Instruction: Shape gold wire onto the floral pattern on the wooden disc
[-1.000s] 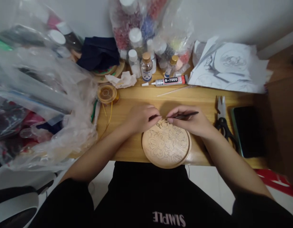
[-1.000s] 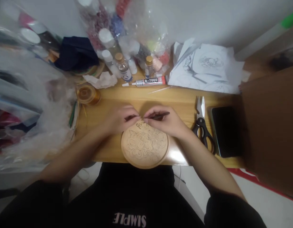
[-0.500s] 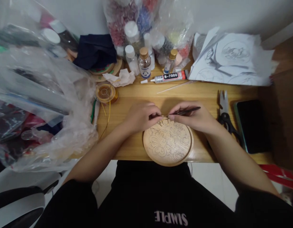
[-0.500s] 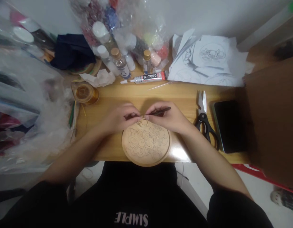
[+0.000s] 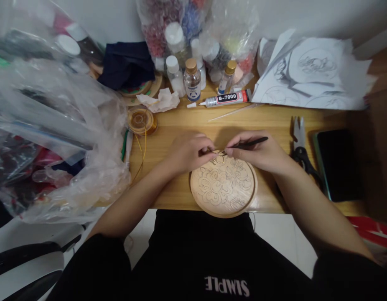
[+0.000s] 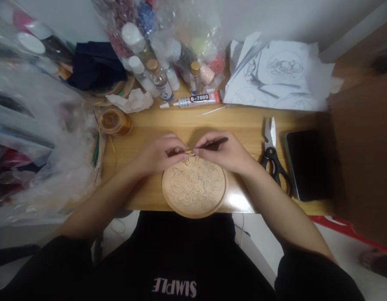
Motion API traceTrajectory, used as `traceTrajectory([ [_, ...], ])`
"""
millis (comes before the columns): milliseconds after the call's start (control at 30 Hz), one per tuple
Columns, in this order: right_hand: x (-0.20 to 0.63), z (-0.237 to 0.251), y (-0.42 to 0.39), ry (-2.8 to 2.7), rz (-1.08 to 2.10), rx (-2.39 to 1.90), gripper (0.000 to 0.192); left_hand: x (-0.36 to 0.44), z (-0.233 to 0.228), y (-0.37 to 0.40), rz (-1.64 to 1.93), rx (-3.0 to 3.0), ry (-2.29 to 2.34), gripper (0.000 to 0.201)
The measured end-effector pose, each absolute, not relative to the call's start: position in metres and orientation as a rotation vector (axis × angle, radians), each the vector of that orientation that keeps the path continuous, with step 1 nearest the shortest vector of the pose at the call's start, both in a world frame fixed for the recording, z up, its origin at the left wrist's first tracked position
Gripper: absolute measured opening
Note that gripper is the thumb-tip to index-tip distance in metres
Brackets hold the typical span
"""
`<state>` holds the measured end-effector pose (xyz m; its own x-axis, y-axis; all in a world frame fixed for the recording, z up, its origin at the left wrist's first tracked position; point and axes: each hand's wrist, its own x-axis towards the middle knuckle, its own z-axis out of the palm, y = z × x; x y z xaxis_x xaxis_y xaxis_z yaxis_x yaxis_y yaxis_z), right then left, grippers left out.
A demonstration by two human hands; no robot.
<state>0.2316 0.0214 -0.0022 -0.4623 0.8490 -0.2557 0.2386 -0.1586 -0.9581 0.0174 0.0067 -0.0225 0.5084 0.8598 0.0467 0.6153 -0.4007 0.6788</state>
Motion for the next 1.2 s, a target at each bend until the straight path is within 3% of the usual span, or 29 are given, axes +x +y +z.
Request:
traceTrajectory([
  [1200,0.2315,-0.0024,0.0198,-1.619,1.652,-1.263,0.014,0.0181,-0.0203,0.0067,0.480,2.142,1.208,0.013],
])
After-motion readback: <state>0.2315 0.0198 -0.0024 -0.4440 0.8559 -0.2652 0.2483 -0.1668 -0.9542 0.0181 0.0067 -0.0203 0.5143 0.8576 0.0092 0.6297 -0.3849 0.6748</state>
